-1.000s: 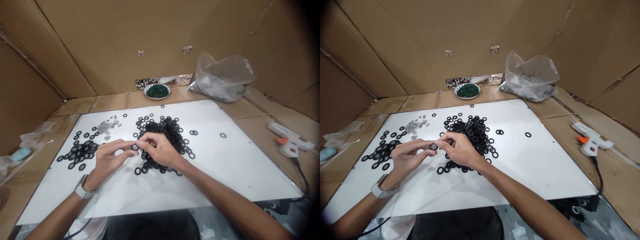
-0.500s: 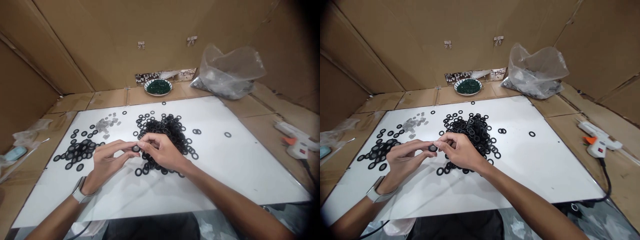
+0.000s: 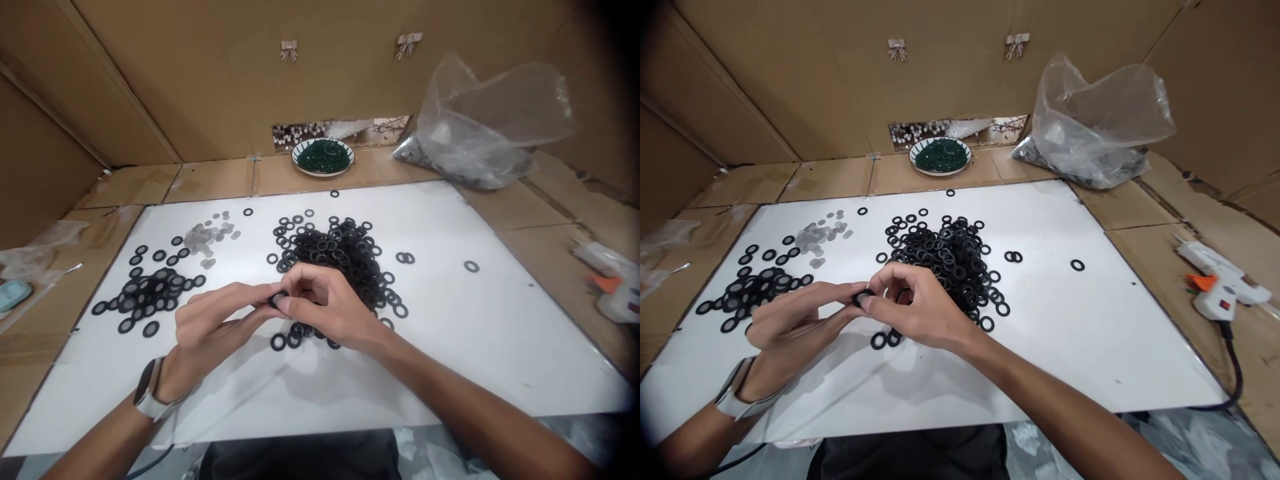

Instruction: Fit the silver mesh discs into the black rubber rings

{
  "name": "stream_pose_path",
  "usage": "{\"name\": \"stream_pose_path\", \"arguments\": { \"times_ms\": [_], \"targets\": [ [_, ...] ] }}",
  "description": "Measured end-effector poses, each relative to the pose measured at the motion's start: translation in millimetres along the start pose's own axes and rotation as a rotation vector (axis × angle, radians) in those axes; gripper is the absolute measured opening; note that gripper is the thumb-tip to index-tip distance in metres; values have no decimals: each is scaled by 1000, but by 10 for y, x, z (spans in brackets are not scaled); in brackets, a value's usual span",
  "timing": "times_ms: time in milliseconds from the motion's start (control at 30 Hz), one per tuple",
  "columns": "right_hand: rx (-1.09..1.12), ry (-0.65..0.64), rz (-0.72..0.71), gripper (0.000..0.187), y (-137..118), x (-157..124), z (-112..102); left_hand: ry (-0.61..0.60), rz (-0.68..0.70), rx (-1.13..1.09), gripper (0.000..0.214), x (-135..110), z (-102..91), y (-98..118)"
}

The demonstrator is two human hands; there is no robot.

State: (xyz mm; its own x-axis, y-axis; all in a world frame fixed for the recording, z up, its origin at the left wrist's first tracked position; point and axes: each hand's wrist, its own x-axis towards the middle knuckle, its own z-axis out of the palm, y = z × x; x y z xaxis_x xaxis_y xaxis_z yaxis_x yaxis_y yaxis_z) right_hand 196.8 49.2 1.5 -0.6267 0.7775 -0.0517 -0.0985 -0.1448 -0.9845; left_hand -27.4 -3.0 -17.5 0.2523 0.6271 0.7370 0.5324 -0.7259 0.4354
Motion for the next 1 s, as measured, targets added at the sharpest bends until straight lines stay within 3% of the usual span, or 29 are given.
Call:
{"name": "stream_pose_path", "arguments": {
  "times_ms": [167,600,1000],
  "targets": [
    [88,-30,18,34,19,-7,-4,21,57,-11,59,35,25,15],
    [66,-40,7,28,10,-15,-33,-18,8,-25,43,114,26,82],
    [68,-22,0,29,0,-20,-18,1,21,-13,55,89,31,45]
  ]
}}
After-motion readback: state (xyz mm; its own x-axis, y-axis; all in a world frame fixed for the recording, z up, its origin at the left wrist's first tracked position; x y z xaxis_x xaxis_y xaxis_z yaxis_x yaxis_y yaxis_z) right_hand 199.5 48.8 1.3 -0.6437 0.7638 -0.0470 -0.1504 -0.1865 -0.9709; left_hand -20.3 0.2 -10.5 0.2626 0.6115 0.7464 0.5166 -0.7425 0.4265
